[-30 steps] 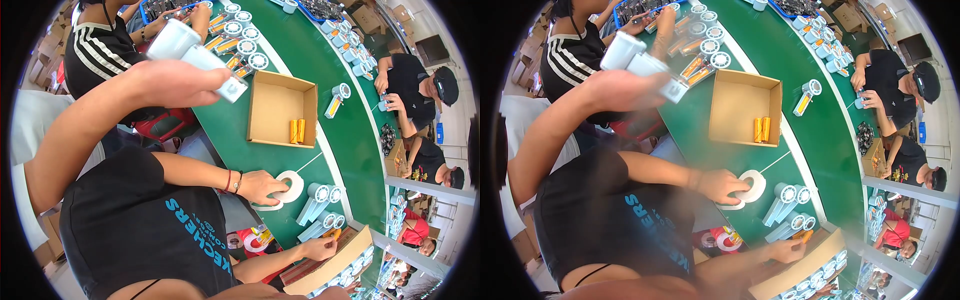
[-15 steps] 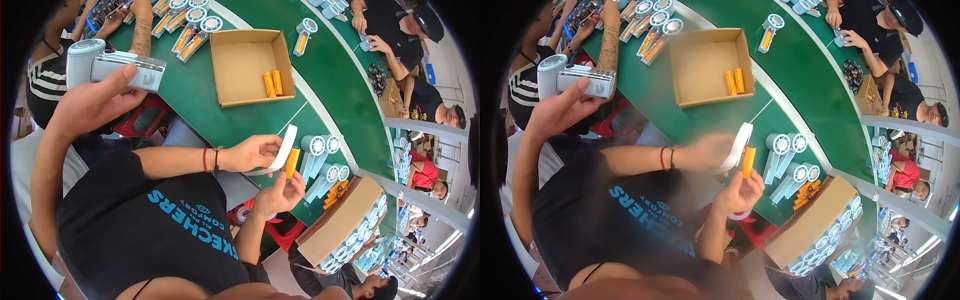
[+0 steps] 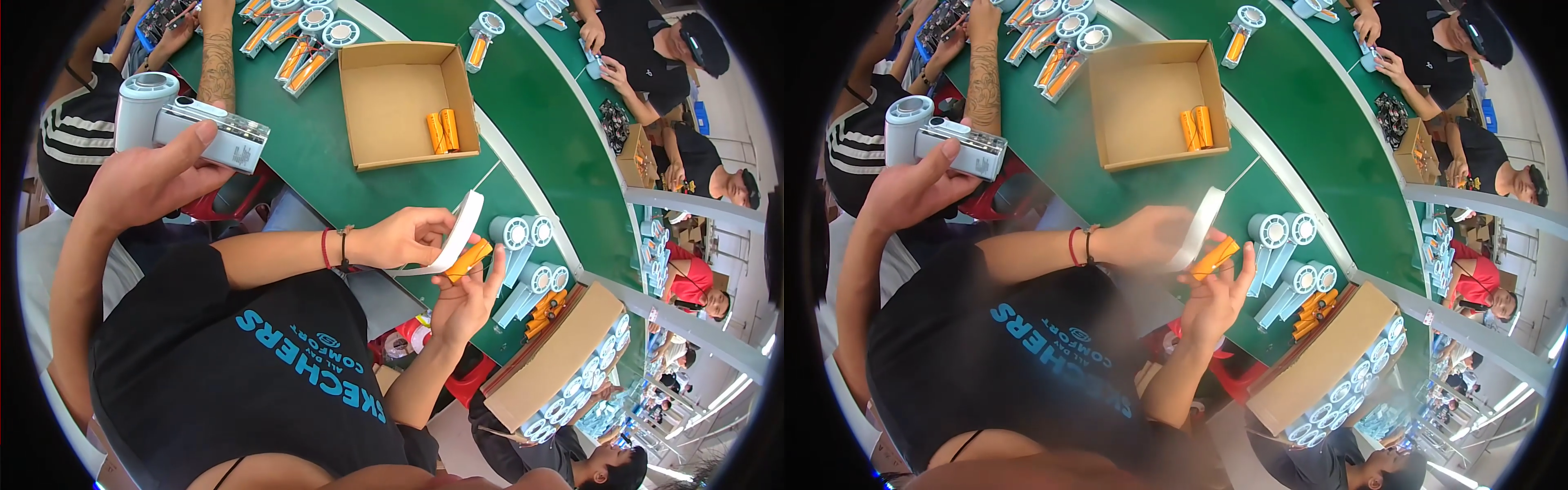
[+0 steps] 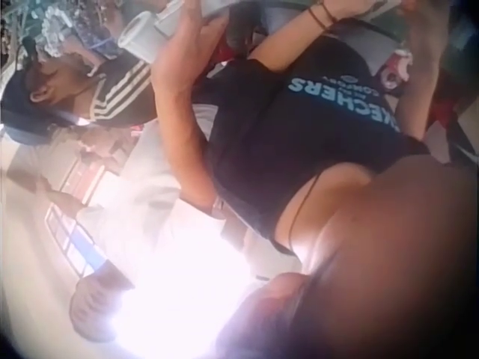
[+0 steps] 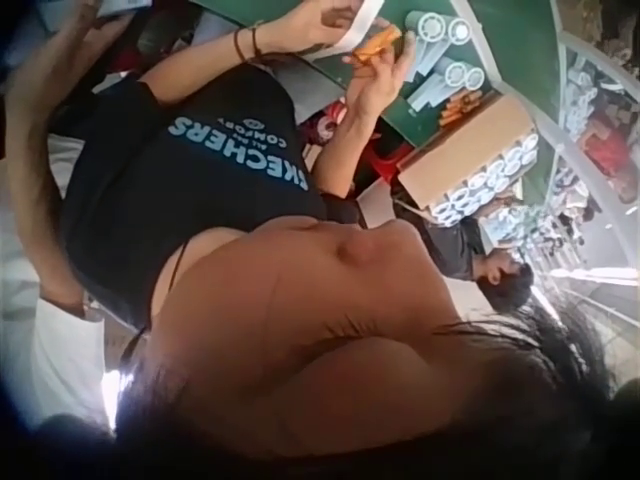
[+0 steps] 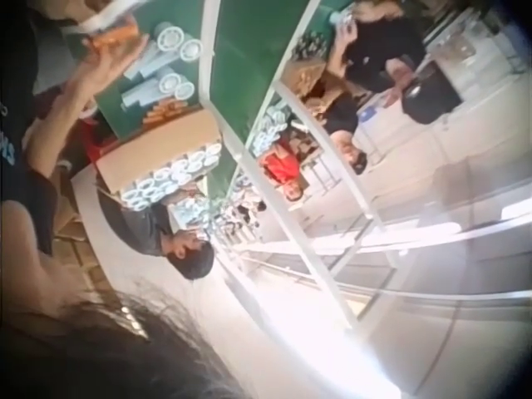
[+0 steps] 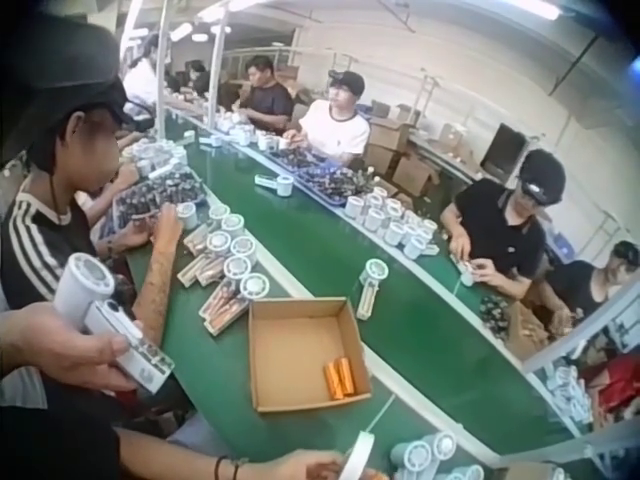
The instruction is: Assembling small circular white frames by applying adhesive rings and attaching orange components.
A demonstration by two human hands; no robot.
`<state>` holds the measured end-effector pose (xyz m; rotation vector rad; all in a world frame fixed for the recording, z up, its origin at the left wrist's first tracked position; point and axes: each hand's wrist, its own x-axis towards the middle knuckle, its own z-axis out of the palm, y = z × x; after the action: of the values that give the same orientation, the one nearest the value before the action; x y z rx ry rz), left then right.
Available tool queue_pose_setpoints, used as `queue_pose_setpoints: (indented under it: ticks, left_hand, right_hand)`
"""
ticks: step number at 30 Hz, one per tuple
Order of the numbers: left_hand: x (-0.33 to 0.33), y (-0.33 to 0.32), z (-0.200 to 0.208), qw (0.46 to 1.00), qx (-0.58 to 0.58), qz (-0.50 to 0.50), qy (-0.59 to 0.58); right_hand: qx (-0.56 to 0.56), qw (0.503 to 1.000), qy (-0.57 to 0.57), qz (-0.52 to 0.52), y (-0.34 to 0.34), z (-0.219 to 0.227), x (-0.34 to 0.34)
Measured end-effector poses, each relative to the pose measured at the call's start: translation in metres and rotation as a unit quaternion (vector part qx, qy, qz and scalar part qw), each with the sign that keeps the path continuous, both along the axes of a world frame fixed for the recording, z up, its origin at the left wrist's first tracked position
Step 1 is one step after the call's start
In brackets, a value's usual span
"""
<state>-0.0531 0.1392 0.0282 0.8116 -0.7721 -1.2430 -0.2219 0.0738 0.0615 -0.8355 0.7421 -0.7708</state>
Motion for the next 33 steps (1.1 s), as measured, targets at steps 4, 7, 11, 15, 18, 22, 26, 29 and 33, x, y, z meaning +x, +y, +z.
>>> queue_pose_setpoints:
  ticks: [4,7,11,15,18,22,26,29,33]
  left_hand:
    - [0.001,0.004,0.0,0.998,0.013,0.0,-0.064]
    - [0.001,0.007,0.0,0.993,0.023,0.0,-0.114]
    - [-0.005,0.005,-0.008,0.978,0.022,0.045,-0.204]
    - [-0.009,0.005,-0.01,0.967,0.086,0.062,-0.23]
    - [-0.007,0.006,-0.007,0.963,0.102,0.071,-0.238]
    - [-0.005,0.005,0.004,0.965,0.094,0.068,-0.235]
    - [-0.006,0.003,0.014,0.98,0.087,0.058,-0.167]
    - [-0.005,0.005,0.019,0.985,0.103,0.051,-0.129]
    - [0.0,0.007,0.024,0.982,0.142,0.044,-0.118]
  right_hand:
    - [-0.04,0.998,0.046,0.032,-0.008,0.002,0.0]
    - [-0.079,0.991,0.088,0.055,-0.01,-0.002,-0.001]
    - [-0.127,0.978,0.147,0.071,-0.01,-0.001,-0.001]
    - [-0.113,0.978,0.165,0.066,-0.009,0.0,0.0]
    - [-0.125,0.974,0.181,0.059,-0.008,-0.003,0.001]
    - [-0.238,0.932,0.266,0.059,-0.002,0.0,0.002]
    - [-0.341,0.843,0.411,0.072,0.002,0.014,0.009]
    - [-0.332,0.827,0.446,0.083,0.005,0.028,0.013]
    - [-0.495,0.732,0.467,0.042,-0.001,0.017,0.002]
